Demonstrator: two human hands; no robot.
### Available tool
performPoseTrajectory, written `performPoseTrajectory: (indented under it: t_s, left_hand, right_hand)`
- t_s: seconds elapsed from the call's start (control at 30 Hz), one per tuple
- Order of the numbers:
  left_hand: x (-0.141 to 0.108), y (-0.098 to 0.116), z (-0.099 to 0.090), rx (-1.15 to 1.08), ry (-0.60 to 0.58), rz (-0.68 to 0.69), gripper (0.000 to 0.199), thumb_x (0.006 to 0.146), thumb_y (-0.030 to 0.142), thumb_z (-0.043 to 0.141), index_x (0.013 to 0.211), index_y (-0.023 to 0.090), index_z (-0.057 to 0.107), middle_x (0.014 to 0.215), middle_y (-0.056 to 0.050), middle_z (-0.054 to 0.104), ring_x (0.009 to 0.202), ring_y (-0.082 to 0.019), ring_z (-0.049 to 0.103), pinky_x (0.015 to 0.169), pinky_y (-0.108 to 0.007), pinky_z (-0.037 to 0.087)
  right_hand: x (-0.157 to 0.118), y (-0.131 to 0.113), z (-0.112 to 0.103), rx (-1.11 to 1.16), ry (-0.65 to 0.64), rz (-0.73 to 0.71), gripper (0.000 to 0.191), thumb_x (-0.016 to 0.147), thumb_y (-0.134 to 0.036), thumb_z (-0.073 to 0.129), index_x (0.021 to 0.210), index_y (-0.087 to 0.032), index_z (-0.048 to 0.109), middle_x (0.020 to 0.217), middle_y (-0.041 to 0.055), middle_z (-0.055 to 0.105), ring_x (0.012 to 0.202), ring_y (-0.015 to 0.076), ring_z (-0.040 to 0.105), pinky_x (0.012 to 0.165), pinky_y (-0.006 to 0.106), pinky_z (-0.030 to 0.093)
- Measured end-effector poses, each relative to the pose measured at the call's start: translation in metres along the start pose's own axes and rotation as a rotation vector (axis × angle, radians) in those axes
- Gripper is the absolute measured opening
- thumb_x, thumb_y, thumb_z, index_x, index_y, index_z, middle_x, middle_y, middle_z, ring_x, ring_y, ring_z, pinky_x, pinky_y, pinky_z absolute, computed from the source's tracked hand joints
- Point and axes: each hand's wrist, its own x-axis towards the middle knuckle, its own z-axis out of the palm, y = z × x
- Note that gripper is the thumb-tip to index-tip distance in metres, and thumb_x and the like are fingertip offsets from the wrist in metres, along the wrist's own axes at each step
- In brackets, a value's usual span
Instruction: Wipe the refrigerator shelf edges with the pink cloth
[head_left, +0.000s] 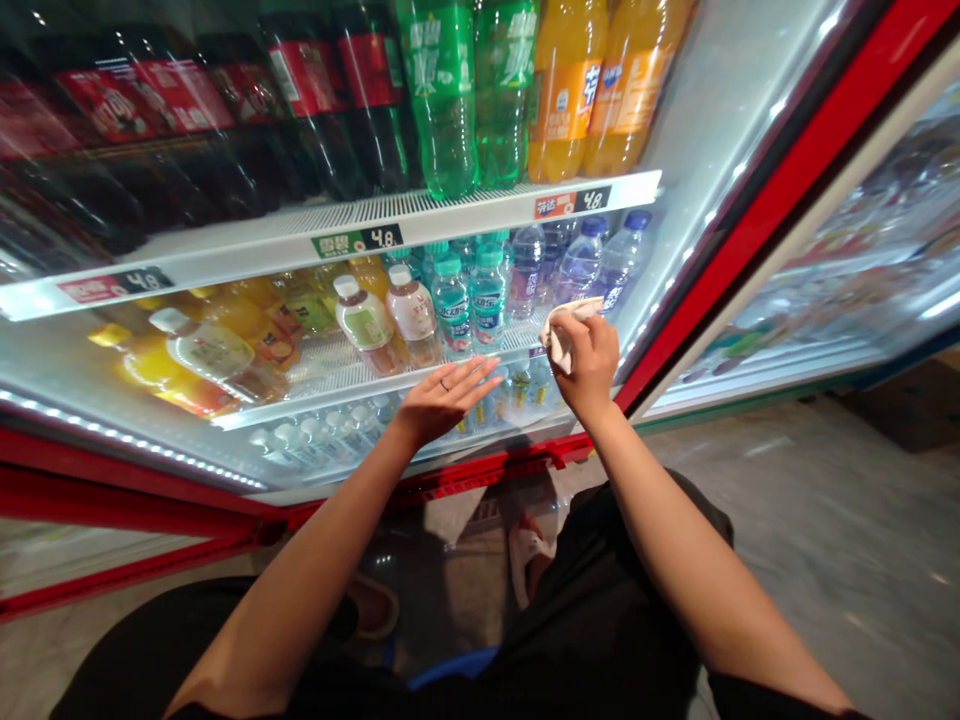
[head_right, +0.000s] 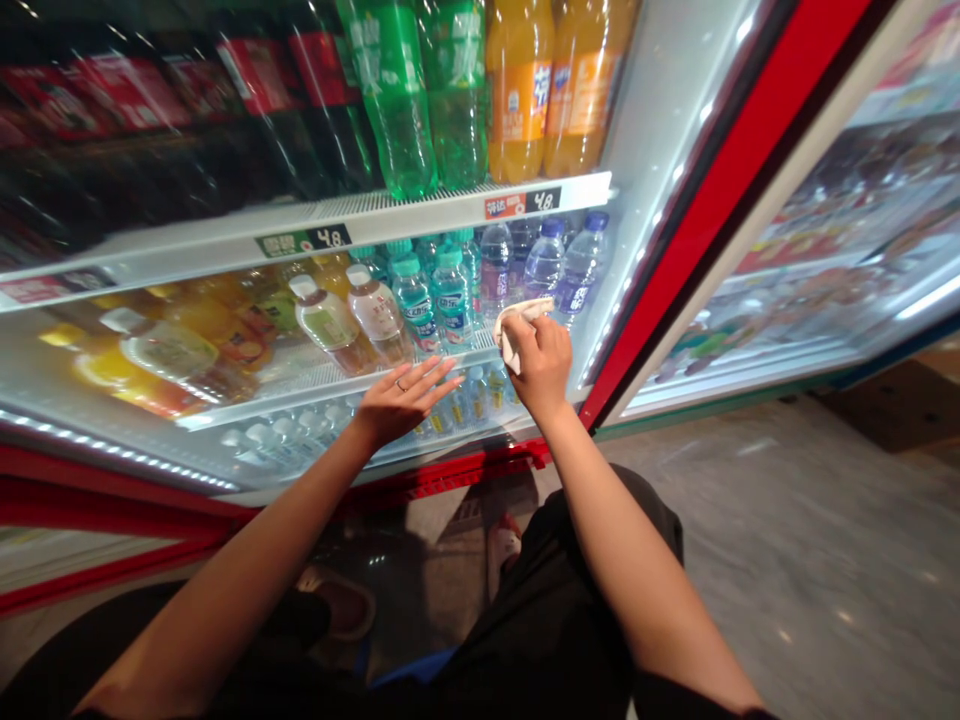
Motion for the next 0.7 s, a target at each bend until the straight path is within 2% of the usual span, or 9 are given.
performPoseTrajectory:
  t_s: [0.1, 0.23, 0.4, 0.47, 0.63, 0.7]
  left_hand:
    - [0.0000, 0.0000, 0.0000, 0.006, 0.000, 0.000, 0.076, 0.106, 0.010, 0.052, 0.174, 0.027, 0.023, 0.166, -0.005, 0.048, 0.151, -0.018, 0.056, 0.119, -0.033, 0.053]
    - [0.0009, 0.0002, -0.0017, 0.049, 0.004, 0.009, 0.070, 0.106, 0.011, 0.053, 0.171, 0.028, 0.033, 0.165, -0.004, 0.049, 0.150, -0.018, 0.057, 0.120, -0.033, 0.053]
    - [0.0018, 0.0005, -0.0041, 0.087, 0.000, 0.021, 0.060, 0.107, 0.012, 0.052, 0.166, 0.025, 0.046, 0.164, -0.003, 0.051, 0.148, -0.019, 0.058, 0.116, -0.031, 0.056]
    - [0.0014, 0.0005, -0.0039, 0.063, -0.013, 0.015, 0.063, 0.106, 0.012, 0.052, 0.167, 0.025, 0.043, 0.164, -0.004, 0.050, 0.149, -0.019, 0.058, 0.116, -0.032, 0.057]
    - [-0.0010, 0.0002, -0.0015, -0.049, -0.071, -0.028, 0.080, 0.104, 0.010, 0.052, 0.174, 0.031, 0.019, 0.166, -0.004, 0.047, 0.150, -0.019, 0.057, 0.121, -0.036, 0.053]
    - [-0.0014, 0.0003, -0.0010, -0.051, -0.074, -0.032, 0.080, 0.105, 0.010, 0.051, 0.174, 0.032, 0.019, 0.167, -0.003, 0.046, 0.150, -0.019, 0.058, 0.121, -0.037, 0.052]
  right_hand:
    - [0.0004, -0.0034, 0.0011, 0.012, 0.006, -0.063, 0.029, 0.100, -0.027, 0.060, 0.128, -0.028, 0.067, 0.105, 0.0088, 0.065, 0.094, 0.0242, 0.056, 0.080, 0.040, 0.041]
    - [0.0020, 0.0000, 0.0003, 0.002, 0.040, -0.147, 0.023, 0.101, -0.030, 0.062, 0.123, -0.027, 0.068, 0.097, 0.0066, 0.064, 0.088, 0.0231, 0.056, 0.078, 0.039, 0.041]
    - [0.0027, 0.0023, -0.0005, -0.070, 0.026, 0.015, 0.020, 0.102, -0.032, 0.060, 0.119, -0.029, 0.069, 0.100, 0.0078, 0.064, 0.092, 0.0248, 0.059, 0.080, 0.040, 0.043]
    - [0.0018, 0.0009, -0.0008, -0.055, 0.006, 0.030, 0.023, 0.102, -0.031, 0.059, 0.122, -0.029, 0.070, 0.102, 0.0085, 0.065, 0.094, 0.0254, 0.060, 0.081, 0.041, 0.043]
    - [0.0001, -0.0004, -0.0022, -0.004, -0.073, -0.050, 0.026, 0.100, -0.031, 0.061, 0.124, -0.029, 0.072, 0.102, 0.0082, 0.066, 0.093, 0.0243, 0.058, 0.082, 0.041, 0.043]
    - [0.0003, -0.0003, -0.0022, 0.002, -0.079, -0.053, 0.025, 0.100, -0.030, 0.062, 0.122, -0.028, 0.072, 0.100, 0.0083, 0.066, 0.092, 0.0240, 0.057, 0.082, 0.041, 0.042]
